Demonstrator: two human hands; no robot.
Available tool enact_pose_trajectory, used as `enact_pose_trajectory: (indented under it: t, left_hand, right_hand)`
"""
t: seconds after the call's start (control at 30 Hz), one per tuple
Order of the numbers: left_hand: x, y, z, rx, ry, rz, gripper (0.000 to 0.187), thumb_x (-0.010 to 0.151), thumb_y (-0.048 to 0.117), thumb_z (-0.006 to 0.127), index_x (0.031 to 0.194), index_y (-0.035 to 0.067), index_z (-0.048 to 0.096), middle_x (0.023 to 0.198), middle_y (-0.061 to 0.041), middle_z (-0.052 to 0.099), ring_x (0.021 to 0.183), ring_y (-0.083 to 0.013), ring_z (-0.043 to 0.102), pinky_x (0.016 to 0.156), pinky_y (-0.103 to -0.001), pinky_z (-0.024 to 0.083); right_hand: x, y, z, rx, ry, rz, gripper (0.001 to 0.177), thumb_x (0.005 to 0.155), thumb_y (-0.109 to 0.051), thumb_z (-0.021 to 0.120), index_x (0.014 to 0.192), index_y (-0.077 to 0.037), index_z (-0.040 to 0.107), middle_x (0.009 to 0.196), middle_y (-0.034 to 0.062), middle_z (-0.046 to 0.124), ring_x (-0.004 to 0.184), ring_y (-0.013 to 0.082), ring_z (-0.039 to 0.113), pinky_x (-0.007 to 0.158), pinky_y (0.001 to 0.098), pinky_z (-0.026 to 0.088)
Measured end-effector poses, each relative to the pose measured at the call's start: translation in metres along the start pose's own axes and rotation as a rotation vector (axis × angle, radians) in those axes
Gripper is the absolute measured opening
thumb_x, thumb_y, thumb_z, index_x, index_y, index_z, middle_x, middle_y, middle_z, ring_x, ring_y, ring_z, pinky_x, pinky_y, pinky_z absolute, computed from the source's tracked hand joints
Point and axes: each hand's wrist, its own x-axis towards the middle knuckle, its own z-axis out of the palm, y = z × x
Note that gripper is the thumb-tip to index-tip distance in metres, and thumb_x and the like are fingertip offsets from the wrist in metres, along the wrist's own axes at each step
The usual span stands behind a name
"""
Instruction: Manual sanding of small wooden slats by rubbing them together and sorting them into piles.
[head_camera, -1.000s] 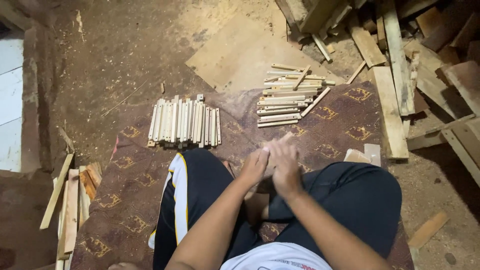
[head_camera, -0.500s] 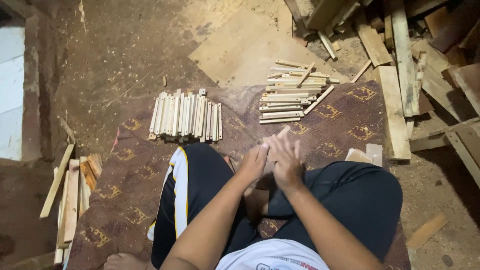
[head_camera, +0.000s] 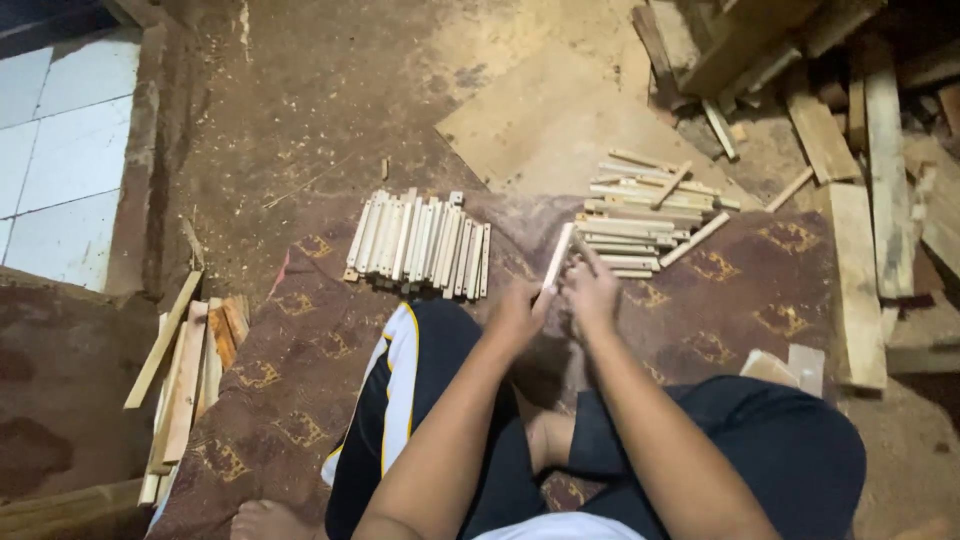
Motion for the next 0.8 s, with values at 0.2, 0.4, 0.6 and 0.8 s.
enact_pose_trajectory:
  t: [0.2, 0.4, 0.6, 0.8]
  left_hand:
    - [0.056, -0.092, -0.025, 0.335, 0.058, -0.197, 0.034, 0.097, 0.033, 0.058, 0.088, 0.003, 0.072, 0.082, -0.019, 0.068, 0.087, -0.0378, 0.072, 0.075, -0.047, 0.059]
    - [0.115, -0.173, -0.010, 0.509, 0.055, -0.406, 0.018, 0.092, 0.012, 0.062, 0.090, -0.002, 0.074, 0.080, -0.019, 0.070, 0.088, -0.0386, 0.075, 0.076, -0.051, 0.061]
    - [0.126, -0.161, -0.010, 0.569, 0.014, -0.508, 0.016, 0.091, 0.011, 0.066, 0.095, 0.001, 0.077, 0.084, -0.019, 0.074, 0.091, -0.0369, 0.076, 0.079, -0.053, 0.061]
    - [0.128, -0.191, 0.010, 0.621, 0.081, -0.441, 0.020, 0.089, 0.010, 0.059, 0.099, 0.002, 0.075, 0.087, -0.018, 0.074, 0.087, -0.0376, 0.075, 0.075, -0.054, 0.060]
  right_hand:
    - [0.029, 0.026, 0.093, 0.091, -0.224, 0.074, 0.050, 0.097, 0.005, 0.056, 0.142, -0.017, 0.059, 0.144, 0.0217, 0.052, 0.111, 0.0397, 0.069, 0.087, 0.0517, 0.063]
    - [0.078, 0.115, 0.137, -0.470, -0.245, -0.113, 0.051, 0.093, 0.000, 0.049, 0.129, -0.028, 0.071, 0.123, 0.0036, 0.073, 0.091, 0.0227, 0.076, 0.078, 0.0341, 0.065]
    - [0.074, 0.116, 0.138, -0.846, -0.353, -0.261, 0.046, 0.095, -0.021, 0.051, 0.127, -0.048, 0.069, 0.125, -0.0110, 0.072, 0.124, 0.0216, 0.064, 0.117, 0.0394, 0.042]
    - [0.033, 0.050, 0.088, -0.503, -0.352, -0.428, 0.030, 0.094, -0.013, 0.067, 0.122, -0.017, 0.076, 0.124, 0.0140, 0.072, 0.126, 0.0324, 0.062, 0.107, 0.0442, 0.048]
